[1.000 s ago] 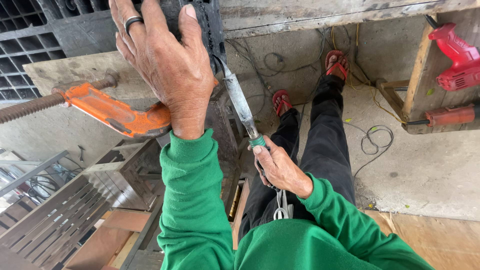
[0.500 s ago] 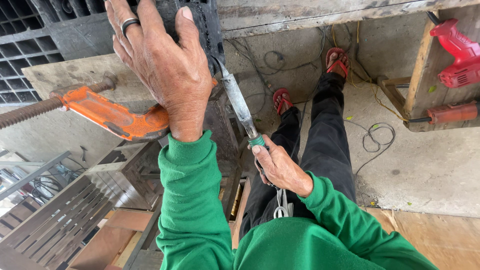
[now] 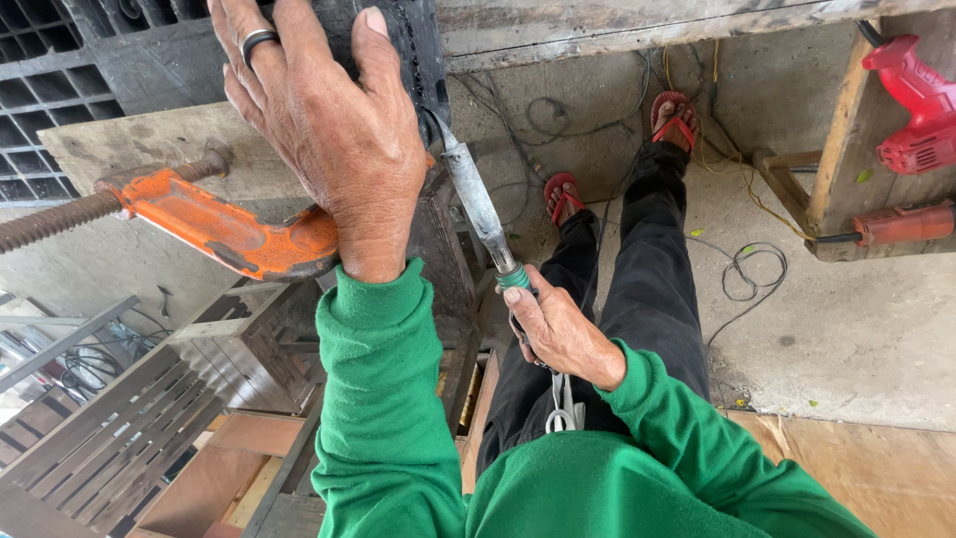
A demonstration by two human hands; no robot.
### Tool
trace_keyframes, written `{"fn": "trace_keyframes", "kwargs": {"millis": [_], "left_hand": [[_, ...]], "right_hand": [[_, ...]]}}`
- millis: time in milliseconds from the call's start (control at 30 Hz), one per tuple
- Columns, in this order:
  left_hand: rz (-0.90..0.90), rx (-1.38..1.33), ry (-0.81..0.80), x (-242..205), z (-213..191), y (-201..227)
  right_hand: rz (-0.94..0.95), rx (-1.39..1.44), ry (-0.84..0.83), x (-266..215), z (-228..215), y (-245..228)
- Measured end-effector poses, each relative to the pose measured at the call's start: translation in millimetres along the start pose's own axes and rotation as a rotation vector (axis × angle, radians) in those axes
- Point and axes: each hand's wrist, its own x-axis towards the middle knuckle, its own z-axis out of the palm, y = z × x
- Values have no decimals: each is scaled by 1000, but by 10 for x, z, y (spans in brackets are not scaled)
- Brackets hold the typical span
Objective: The person uses a heated tool to melt and join sections of a black plastic crate while it is held by a clamp, occasionally wiping the area with a cloth.
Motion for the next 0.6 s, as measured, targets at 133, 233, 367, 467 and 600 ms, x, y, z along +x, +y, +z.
{"fn": "trace_keyframes", "kwargs": {"millis": [133, 233, 367, 467, 600], "left_hand": [[-14, -27, 2, 11, -17, 25], [-25, -46, 10, 7, -47, 52], [-94, -234, 51, -36, -89, 77], [-102, -322, 108, -66, -114, 79], [-62, -131, 65, 1, -122, 95]], "right_hand": [[1, -36, 11, 3, -22, -18], [29, -54, 23, -23, -42, -69], [42, -65, 37, -27, -48, -125], [47, -76, 26, -44, -100, -143], [60, -118, 22, -30, -165, -147]]}}
